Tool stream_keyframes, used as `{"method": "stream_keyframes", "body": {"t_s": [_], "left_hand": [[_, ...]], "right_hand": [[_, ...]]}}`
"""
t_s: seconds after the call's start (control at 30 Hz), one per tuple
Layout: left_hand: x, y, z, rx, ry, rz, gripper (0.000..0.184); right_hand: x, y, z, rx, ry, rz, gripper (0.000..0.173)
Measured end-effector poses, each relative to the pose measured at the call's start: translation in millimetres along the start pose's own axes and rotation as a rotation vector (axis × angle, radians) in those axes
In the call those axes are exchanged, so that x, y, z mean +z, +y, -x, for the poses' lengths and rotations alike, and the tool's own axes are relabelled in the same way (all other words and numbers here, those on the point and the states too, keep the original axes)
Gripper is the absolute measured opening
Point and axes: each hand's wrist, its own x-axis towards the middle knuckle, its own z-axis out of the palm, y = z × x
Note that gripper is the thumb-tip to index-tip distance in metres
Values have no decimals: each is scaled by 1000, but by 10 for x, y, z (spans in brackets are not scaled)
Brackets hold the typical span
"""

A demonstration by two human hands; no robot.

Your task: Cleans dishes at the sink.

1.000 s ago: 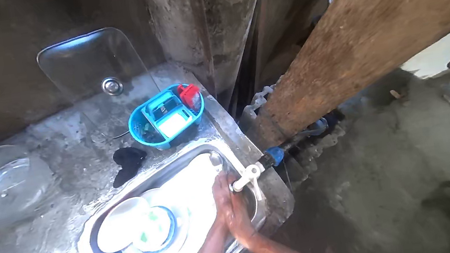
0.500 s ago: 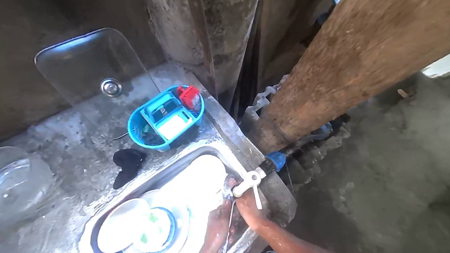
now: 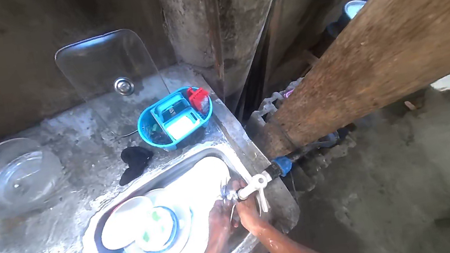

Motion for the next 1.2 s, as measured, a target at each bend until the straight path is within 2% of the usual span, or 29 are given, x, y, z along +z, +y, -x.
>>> {"method": "stream_keyframes", "body": {"t_s": [0.1, 0.17, 0.27, 0.4, 0.47, 0.5, 0.57, 0.63, 0.73, 0.8, 0.83, 0.93, 1.0, 1.1, 1.2], "left_hand": [[-1, -37, -46, -1, 27, -143, 26], [-15, -34, -10, -5, 28, -74, 23], [-43, -12, 37, 20, 33, 92, 24], [-94, -33, 44, 80, 15, 33, 34], [-111, -23, 52, 86, -20, -19, 34], [-118, -4, 69, 73, -50, -27, 33], [-125, 42, 107, 35, -149, -17, 30], [-117, 27, 94, 27, -232, -45, 30], [-34, -27, -17, 54, -244, -81, 35], [55, -72, -141, 164, -192, -63, 41], [94, -87, -198, 267, -159, -74, 39], [145, -53, -238, 521, -195, -155, 47], [185, -83, -219, 566, -158, -159, 39], [191, -190, -248, 471, -85, 62, 41], [336, -160, -314, 155, 106, 325, 59]], "right_hand": [[30, 32, 10, 62, -16, -116, 50], [46, 57, -10, 96, 32, -152, 55], [68, 64, -12, 102, 77, -231, 33], [97, 81, 40, 247, -72, -461, 30], [55, 71, 37, 195, -226, -550, 42], [42, 44, 28, 161, -236, -533, 46], [-4, 19, -12, 128, -141, -356, 50], [-10, -15, -69, 95, -24, -249, 42], [22, -77, -71, 90, -4, -340, 26], [12, -143, -47, 64, -73, -414, 23], [1, -161, -77, 9, -88, -421, 23], [-58, -319, -291, -101, -90, -414, 31], [-107, -558, -400, -85, -40, -406, 29], [-144, -775, -469, -167, 5, -418, 26], [-99, -766, -292, -232, 4, -397, 22]]}}
